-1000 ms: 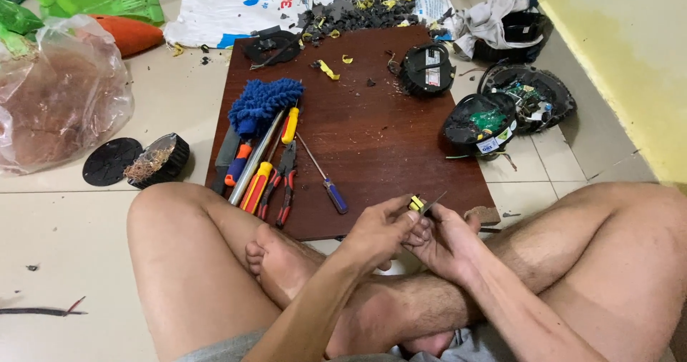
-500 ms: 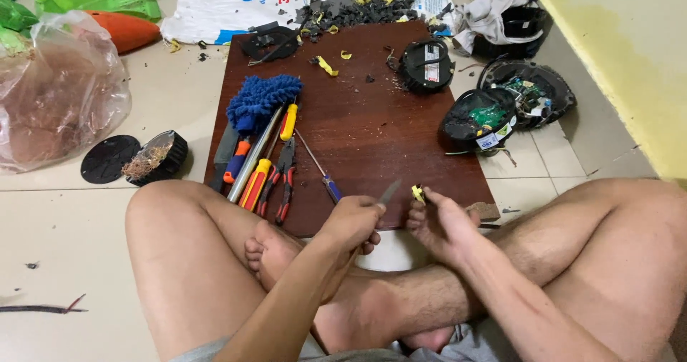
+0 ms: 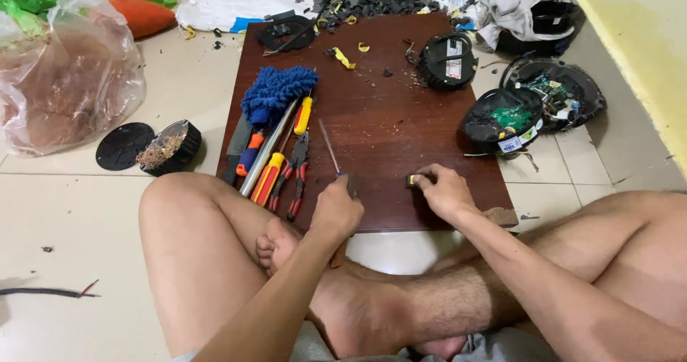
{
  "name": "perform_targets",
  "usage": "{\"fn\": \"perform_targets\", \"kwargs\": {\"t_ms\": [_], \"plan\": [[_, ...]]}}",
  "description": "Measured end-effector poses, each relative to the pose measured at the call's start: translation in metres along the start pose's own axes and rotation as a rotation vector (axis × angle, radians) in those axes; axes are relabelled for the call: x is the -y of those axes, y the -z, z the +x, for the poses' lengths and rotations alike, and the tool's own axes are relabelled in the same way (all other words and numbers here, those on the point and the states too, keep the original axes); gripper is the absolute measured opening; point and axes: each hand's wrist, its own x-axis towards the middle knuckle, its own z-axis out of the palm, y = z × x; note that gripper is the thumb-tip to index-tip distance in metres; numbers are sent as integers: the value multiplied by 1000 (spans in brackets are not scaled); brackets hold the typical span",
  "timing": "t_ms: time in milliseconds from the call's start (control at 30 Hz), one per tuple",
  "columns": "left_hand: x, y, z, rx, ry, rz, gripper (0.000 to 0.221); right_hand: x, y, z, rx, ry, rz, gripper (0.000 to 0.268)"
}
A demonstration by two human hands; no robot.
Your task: The person sits on the floor and uses a screwdriver to pry open a black circular electronic device. They then use a knife to cut yellow tape from a small component, wipe the area with a blue duster, and use a hammer to tap the component.
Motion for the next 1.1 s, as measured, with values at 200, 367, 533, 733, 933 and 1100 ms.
{"fn": "perform_targets", "kwargs": {"t_ms": [200, 367, 533, 733, 933, 1100], "plan": [[-6, 11, -15, -41, -53, 14, 60, 6, 6, 7, -51, 19, 30, 40], [23, 7, 25, -99, 20, 99, 48, 18, 13, -18, -15, 78, 58, 43], [74, 38, 74, -525, -307, 543, 22, 24, 9, -24, -43, 149, -33, 44], [101, 100, 118, -436, 201, 313, 52, 15, 7, -21, -41, 131, -38, 39], [117, 117, 145, -400, 329, 287, 57, 12, 7, -19, -25, 115, -17, 41], [111, 132, 155, -315, 488, 214, 68, 13, 8, -21, -27, 133, -1, 47]]}}
